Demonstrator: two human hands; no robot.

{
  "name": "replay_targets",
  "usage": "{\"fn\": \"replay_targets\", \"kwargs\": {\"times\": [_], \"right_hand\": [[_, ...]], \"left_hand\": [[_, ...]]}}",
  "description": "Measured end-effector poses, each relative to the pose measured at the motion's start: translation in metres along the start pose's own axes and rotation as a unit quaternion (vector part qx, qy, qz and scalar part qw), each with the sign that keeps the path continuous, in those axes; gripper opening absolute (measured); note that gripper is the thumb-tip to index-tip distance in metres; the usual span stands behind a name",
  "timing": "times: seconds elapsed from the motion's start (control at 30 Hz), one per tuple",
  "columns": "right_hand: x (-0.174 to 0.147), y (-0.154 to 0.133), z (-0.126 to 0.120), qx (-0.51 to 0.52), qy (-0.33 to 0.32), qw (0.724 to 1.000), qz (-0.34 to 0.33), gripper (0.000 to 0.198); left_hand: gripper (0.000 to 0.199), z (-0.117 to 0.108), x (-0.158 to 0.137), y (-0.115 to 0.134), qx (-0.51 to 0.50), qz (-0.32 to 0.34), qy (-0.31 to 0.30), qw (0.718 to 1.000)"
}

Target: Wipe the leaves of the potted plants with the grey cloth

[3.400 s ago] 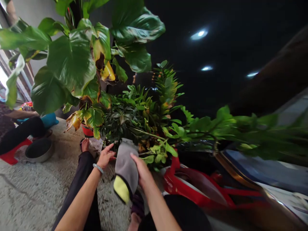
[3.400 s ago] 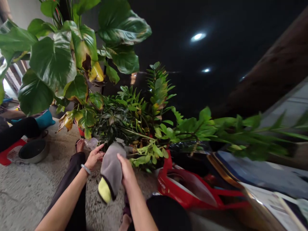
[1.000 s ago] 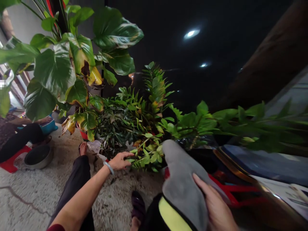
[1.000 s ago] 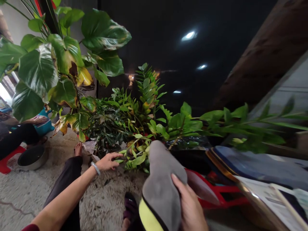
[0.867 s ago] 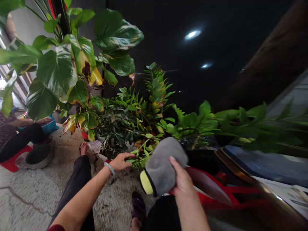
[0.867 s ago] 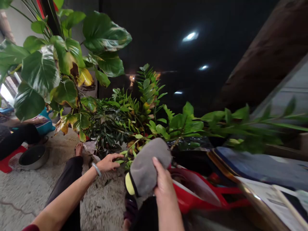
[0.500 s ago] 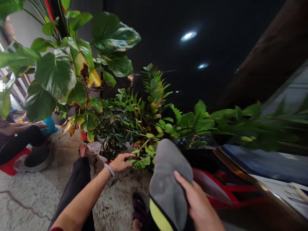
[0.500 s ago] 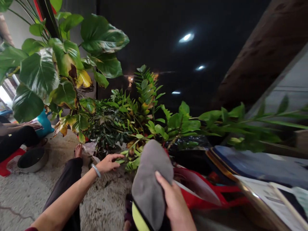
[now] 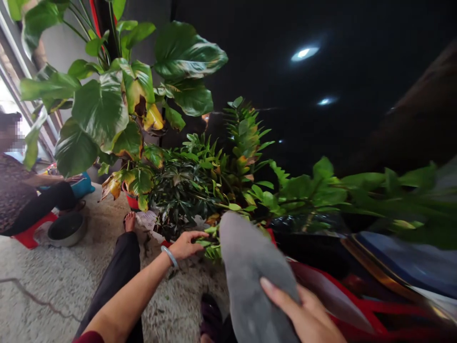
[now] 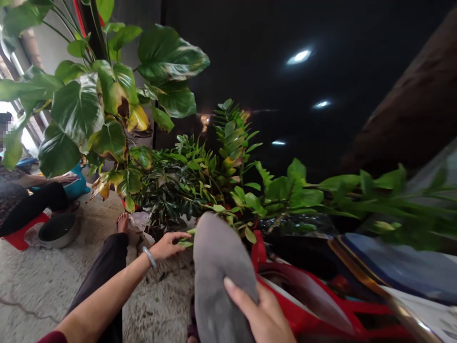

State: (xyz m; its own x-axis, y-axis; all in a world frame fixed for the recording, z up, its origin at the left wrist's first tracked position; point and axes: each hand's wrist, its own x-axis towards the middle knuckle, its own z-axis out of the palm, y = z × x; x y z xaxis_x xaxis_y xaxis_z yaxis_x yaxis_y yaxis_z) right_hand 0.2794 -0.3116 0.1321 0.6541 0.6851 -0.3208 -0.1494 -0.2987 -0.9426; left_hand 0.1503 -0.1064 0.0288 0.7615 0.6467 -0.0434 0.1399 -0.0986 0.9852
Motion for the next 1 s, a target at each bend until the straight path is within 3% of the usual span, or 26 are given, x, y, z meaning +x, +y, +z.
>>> {"fn": "replay_targets", "kwargs": {"times": [0.1, 0.2, 0.3, 0.4, 0.47, 0.53, 0.63, 0.7, 0.83, 0.93, 1.0], "right_hand": [[0.033, -0.033, 0.029, 0.097, 0.102, 0.988, -0.066, 0.040], [0.058, -0.024, 0.065, 0.165, 0.058, 0.984, -0.037, 0.041], [0.052, 0.016, 0.073, 0.122, -0.040, 0.991, 0.022, 0.046], [0.028, 0.039, 0.055, 0.053, -0.069, 0.996, 0.021, 0.048], [0.020, 0.029, 0.042, 0.032, -0.058, 0.998, -0.003, 0.048], [0.025, 0.003, 0.036, 0.033, -0.027, 0.998, -0.047, 0.047], [0.052, -0.039, 0.052, 0.088, 0.040, 0.988, -0.123, 0.042], [0.069, -0.051, 0.076, 0.153, 0.046, 0.981, -0.107, 0.035], [0.063, -0.026, 0.116, 0.179, -0.051, 0.982, 0.002, 0.027], [0.033, -0.006, 0.115, 0.141, -0.113, 0.983, 0.020, 0.037], [0.023, -0.012, 0.105, 0.128, -0.093, 0.987, -0.020, 0.043]], "left_hand": [[0.052, 0.013, -0.005, 0.000, -0.021, 0.048, -0.015, 0.999], [0.045, 0.010, -0.012, -0.007, -0.054, 0.096, 0.013, 0.994], [0.036, -0.015, -0.020, -0.025, -0.106, 0.048, 0.174, 0.978], [0.026, -0.047, -0.028, -0.039, -0.131, -0.002, 0.369, 0.920], [0.020, -0.063, -0.029, -0.039, -0.093, 0.024, 0.452, 0.887], [0.019, -0.072, -0.026, -0.032, -0.042, 0.052, 0.483, 0.873], [0.024, -0.073, -0.016, -0.016, -0.026, 0.025, 0.445, 0.895], [0.029, -0.070, -0.008, -0.009, -0.072, -0.018, 0.372, 0.925], [0.048, -0.071, 0.000, -0.008, -0.179, -0.059, 0.242, 0.952], [0.062, -0.080, -0.004, -0.015, -0.191, -0.048, 0.243, 0.950], [0.065, -0.084, -0.010, -0.021, -0.187, -0.043, 0.254, 0.948]]}}
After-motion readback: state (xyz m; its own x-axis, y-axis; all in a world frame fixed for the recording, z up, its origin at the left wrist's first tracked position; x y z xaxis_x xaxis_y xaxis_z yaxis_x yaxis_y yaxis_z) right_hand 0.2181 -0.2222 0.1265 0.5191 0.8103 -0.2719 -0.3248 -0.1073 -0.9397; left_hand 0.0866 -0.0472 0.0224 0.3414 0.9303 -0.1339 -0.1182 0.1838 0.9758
